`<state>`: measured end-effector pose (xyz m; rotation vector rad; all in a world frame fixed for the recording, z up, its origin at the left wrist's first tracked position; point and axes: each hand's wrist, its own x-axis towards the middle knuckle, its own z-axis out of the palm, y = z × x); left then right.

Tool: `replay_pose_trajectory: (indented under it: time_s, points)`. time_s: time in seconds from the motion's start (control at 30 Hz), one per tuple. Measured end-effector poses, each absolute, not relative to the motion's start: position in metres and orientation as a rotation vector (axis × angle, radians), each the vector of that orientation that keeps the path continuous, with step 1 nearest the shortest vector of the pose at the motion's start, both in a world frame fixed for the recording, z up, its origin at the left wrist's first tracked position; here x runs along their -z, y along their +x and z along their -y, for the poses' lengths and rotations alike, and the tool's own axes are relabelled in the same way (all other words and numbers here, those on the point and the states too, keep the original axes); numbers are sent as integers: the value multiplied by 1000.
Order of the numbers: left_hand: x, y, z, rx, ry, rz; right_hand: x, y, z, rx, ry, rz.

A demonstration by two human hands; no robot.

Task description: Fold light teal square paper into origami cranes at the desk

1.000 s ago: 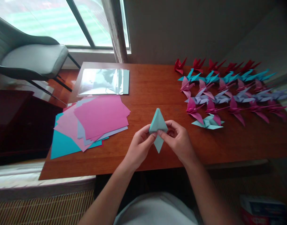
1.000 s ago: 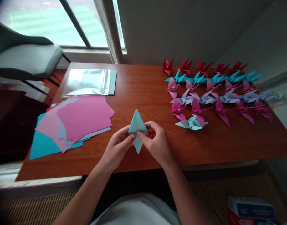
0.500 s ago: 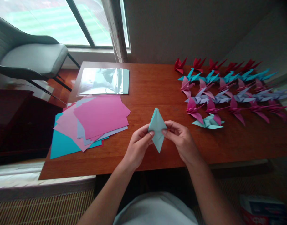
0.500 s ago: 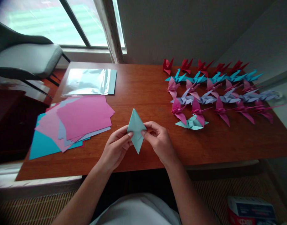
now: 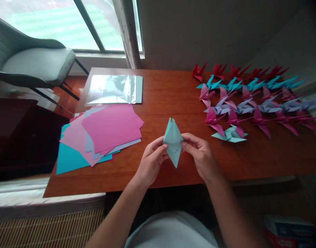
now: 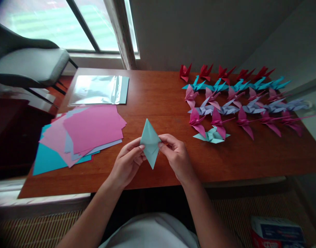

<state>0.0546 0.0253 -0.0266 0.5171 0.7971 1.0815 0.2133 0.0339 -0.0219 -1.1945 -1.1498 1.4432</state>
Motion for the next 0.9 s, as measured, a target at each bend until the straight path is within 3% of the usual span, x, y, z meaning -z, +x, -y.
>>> replay_pose_trajectory:
  time_s: [0.5, 0.73, 0.9]
  points:
    - [25, 56, -25, -1082, 509, -817, 22, 214, -33, -1384, -1257, 1205]
    - [27, 58, -26, -1057, 626, -822, 12, 209, -35, -778, -1368, 1475]
    - [25, 58, -27, -1062, 726, -846, 8, 206, -35, -690, -1261, 1600]
